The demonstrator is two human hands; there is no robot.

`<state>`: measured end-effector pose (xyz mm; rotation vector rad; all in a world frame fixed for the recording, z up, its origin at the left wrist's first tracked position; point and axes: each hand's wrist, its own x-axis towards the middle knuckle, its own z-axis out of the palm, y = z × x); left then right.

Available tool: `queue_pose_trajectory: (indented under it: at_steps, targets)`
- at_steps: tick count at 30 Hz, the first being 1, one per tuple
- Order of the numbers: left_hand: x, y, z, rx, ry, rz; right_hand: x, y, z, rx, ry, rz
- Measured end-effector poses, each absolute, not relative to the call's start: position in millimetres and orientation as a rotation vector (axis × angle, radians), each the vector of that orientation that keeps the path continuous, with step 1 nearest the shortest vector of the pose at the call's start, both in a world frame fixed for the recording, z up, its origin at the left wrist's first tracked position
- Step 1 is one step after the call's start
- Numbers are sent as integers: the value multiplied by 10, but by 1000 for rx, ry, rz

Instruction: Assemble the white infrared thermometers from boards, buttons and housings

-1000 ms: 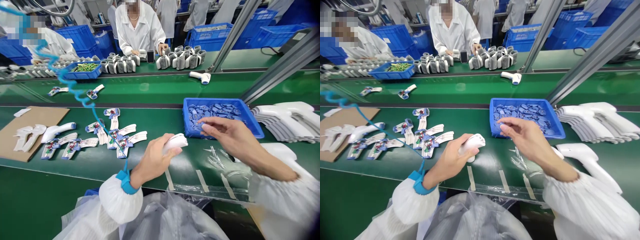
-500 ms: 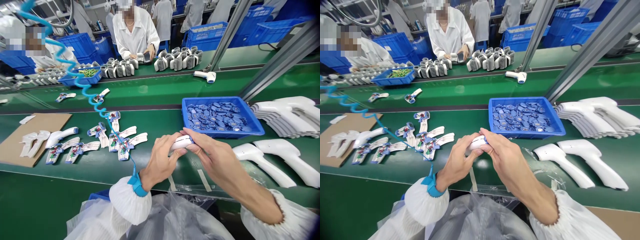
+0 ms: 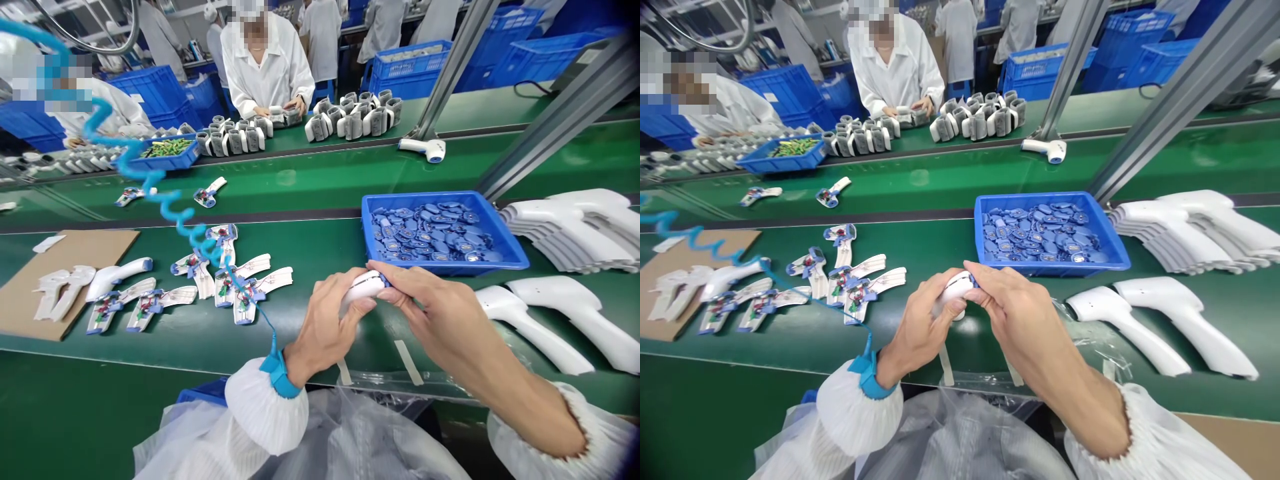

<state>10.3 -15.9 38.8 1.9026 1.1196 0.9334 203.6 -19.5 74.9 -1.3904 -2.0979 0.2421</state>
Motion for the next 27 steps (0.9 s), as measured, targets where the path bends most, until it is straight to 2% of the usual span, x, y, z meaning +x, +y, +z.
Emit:
queue_pose_trajectory:
  at_steps: [11,16,27]
  targets:
    - [137,-147,341,1893,1091,962,2059,-198,694,-1312,-2039,430]
    - [119,-147,356,1895,1095,937,2108,-190,730,-1392,-2030,327]
    - [117,-117,504,1564,953,893,2020,-205,781,-1196,-1969,189]
